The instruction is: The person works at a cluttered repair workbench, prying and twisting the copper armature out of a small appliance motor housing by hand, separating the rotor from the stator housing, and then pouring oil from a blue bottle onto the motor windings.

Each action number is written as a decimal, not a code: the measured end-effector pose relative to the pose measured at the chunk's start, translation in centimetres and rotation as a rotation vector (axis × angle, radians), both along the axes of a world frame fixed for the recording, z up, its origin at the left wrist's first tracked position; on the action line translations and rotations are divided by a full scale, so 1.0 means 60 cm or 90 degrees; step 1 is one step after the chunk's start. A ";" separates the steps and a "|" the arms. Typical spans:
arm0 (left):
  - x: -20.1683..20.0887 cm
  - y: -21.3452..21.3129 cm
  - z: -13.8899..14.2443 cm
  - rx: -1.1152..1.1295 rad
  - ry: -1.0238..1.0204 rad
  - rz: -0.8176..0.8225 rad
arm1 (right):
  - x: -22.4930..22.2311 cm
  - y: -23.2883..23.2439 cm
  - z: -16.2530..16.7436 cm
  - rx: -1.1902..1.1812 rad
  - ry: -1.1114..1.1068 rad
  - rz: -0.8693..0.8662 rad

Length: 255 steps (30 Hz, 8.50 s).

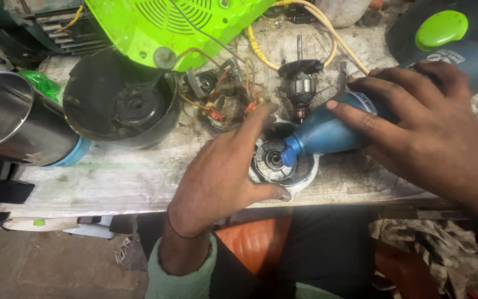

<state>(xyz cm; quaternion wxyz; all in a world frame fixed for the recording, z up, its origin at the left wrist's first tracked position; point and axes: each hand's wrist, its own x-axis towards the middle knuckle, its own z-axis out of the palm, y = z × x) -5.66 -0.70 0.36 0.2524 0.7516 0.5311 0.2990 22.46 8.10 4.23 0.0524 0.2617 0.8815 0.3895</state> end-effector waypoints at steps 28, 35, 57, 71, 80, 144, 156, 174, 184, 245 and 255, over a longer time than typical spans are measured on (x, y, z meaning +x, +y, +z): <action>-0.001 0.003 0.005 -0.015 -0.004 0.005 | -0.025 -0.017 0.013 -0.012 0.038 0.034; 0.001 0.005 0.003 -0.017 -0.006 0.001 | -0.026 -0.017 0.014 0.006 0.029 0.035; 0.002 0.002 0.004 -0.015 -0.005 0.013 | -0.009 -0.026 0.016 0.001 0.040 -0.020; 0.003 0.006 -0.003 0.018 -0.006 0.003 | 0.007 -0.027 0.012 -0.075 0.175 0.015; 0.008 -0.001 0.011 -0.007 -0.011 0.023 | 0.074 0.094 -0.033 -0.532 0.915 -0.177; -0.008 0.012 -0.038 0.201 -0.090 -0.084 | -0.055 -0.109 -0.127 -0.367 0.703 0.094; 0.010 -0.002 -0.070 0.261 -0.097 -0.042 | -0.053 -0.113 -0.124 -0.359 0.683 0.124; 0.027 0.008 -0.076 0.168 -0.099 -0.083 | -0.055 -0.111 -0.121 -0.371 0.667 0.132; 0.036 0.001 -0.085 0.162 -0.124 -0.062 | -0.049 -0.110 -0.123 -0.410 0.686 0.127; 0.009 0.003 -0.096 0.074 -0.069 -0.120 | -0.038 -0.107 -0.149 -0.371 0.716 0.150; 0.010 0.005 -0.101 0.045 -0.080 -0.110 | -0.037 -0.105 -0.150 -0.370 0.704 0.147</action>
